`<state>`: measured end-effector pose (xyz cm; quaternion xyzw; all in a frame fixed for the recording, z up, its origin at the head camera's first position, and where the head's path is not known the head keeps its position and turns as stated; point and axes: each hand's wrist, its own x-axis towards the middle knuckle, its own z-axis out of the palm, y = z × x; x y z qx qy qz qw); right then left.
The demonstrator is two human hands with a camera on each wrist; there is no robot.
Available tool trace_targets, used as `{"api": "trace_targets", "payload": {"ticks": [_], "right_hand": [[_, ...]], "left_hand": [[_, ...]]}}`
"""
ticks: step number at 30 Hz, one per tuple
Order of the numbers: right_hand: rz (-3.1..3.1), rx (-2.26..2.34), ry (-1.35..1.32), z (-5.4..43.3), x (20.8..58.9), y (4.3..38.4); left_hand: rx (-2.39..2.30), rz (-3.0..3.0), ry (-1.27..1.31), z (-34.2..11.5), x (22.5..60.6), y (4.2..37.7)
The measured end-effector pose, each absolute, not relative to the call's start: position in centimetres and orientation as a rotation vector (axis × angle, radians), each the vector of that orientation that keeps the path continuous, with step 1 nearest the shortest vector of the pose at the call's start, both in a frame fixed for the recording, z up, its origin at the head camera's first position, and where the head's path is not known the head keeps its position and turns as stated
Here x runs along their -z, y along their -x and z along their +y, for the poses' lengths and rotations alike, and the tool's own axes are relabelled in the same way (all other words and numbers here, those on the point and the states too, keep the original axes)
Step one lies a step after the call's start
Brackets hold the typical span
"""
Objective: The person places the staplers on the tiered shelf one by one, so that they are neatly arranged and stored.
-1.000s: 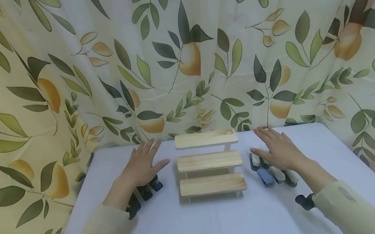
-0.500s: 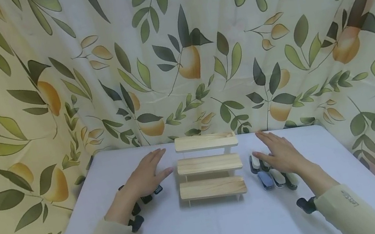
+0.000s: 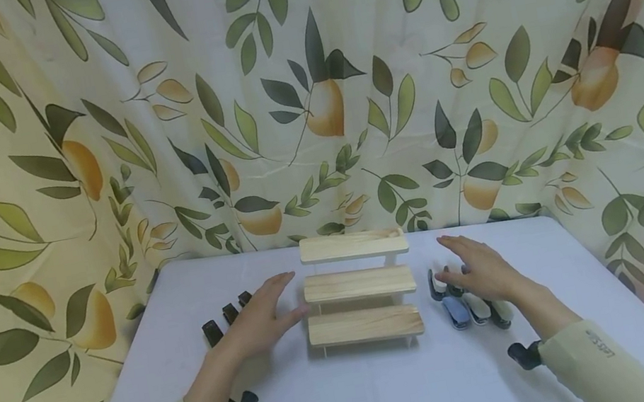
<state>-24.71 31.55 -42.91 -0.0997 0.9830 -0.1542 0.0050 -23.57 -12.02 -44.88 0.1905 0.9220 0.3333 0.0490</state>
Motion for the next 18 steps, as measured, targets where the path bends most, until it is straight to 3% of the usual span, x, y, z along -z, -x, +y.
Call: {"api": "trace_targets", "payload": {"ticks": [18], "right_hand": [[2.959,0.607,0.291,31.8,44.3,25.4]], "left_hand": [[-1.251,2.679,-0.451,-10.7,47.0,21.8]]}}
